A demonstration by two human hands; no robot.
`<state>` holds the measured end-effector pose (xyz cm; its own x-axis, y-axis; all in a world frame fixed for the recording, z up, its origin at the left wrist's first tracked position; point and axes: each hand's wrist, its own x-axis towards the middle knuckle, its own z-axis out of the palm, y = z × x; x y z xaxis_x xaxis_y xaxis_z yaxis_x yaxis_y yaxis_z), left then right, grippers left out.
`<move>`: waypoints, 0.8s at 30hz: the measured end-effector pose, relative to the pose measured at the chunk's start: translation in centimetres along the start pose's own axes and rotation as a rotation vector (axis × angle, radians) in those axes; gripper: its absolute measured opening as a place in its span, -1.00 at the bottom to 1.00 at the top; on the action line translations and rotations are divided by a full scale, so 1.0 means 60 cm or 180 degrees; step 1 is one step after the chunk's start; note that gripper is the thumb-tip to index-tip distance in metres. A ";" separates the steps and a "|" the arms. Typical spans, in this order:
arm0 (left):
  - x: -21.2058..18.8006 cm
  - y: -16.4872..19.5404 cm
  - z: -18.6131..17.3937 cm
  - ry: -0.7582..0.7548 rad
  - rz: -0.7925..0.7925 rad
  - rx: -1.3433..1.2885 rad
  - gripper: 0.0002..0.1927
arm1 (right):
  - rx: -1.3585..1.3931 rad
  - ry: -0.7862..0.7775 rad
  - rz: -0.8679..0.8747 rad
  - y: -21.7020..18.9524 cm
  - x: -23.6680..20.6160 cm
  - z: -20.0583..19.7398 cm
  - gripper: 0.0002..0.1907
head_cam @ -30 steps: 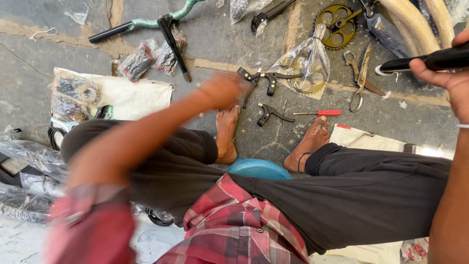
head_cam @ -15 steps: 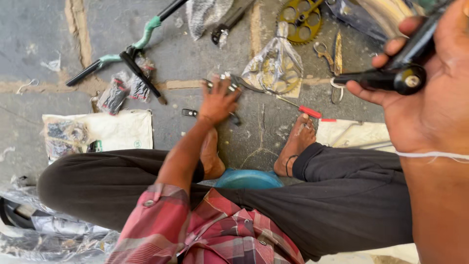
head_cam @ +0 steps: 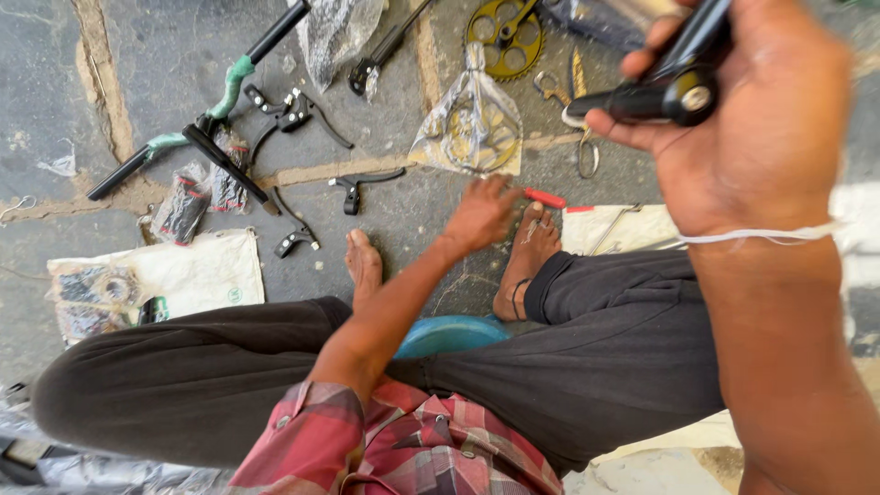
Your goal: The person sits on the ground and assembles a bicycle handlebar. They wrap green tape around the handlebar, attach brake levers using a screwdriver, and install handlebar grips. The person uses a knife to trim the tape and a screwdriver to tighten the levers.
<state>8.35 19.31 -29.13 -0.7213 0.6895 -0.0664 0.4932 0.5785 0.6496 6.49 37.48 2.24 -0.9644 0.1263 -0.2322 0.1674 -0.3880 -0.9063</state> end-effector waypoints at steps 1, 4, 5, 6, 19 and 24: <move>0.010 0.034 -0.007 0.0418 -0.0083 -0.0405 -0.54 | -0.0016 0.0100 0.0084 -0.002 0.005 0.004 -0.69; 0.018 0.127 -0.064 0.1649 -0.0281 -0.1497 -0.57 | -0.0184 0.0310 0.0445 -0.002 0.014 0.009 -0.60; 0.012 0.154 -0.090 0.2060 -0.0317 -0.1757 -0.56 | -0.0261 0.0294 0.0494 0.004 0.017 0.011 -0.59; 0.008 0.177 -0.119 0.2473 -0.0336 -0.2013 -0.56 | -0.0335 0.0277 0.0532 0.011 0.019 0.013 -0.57; -0.027 0.166 -0.304 0.2167 0.0234 -0.3448 -0.04 | -0.2409 -0.1181 -0.0398 0.110 -0.008 0.092 -0.61; -0.068 0.093 -0.285 0.3270 -0.1089 -0.3744 -0.21 | -0.3372 -0.1747 -0.1350 0.081 -0.124 0.147 -0.67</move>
<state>5.73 12.28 -12.25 -0.9600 -0.2500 -0.1258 -0.0346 -0.3402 0.9397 12.70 26.59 2.68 -0.8975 -0.4315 0.0915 -0.3385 0.5407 -0.7701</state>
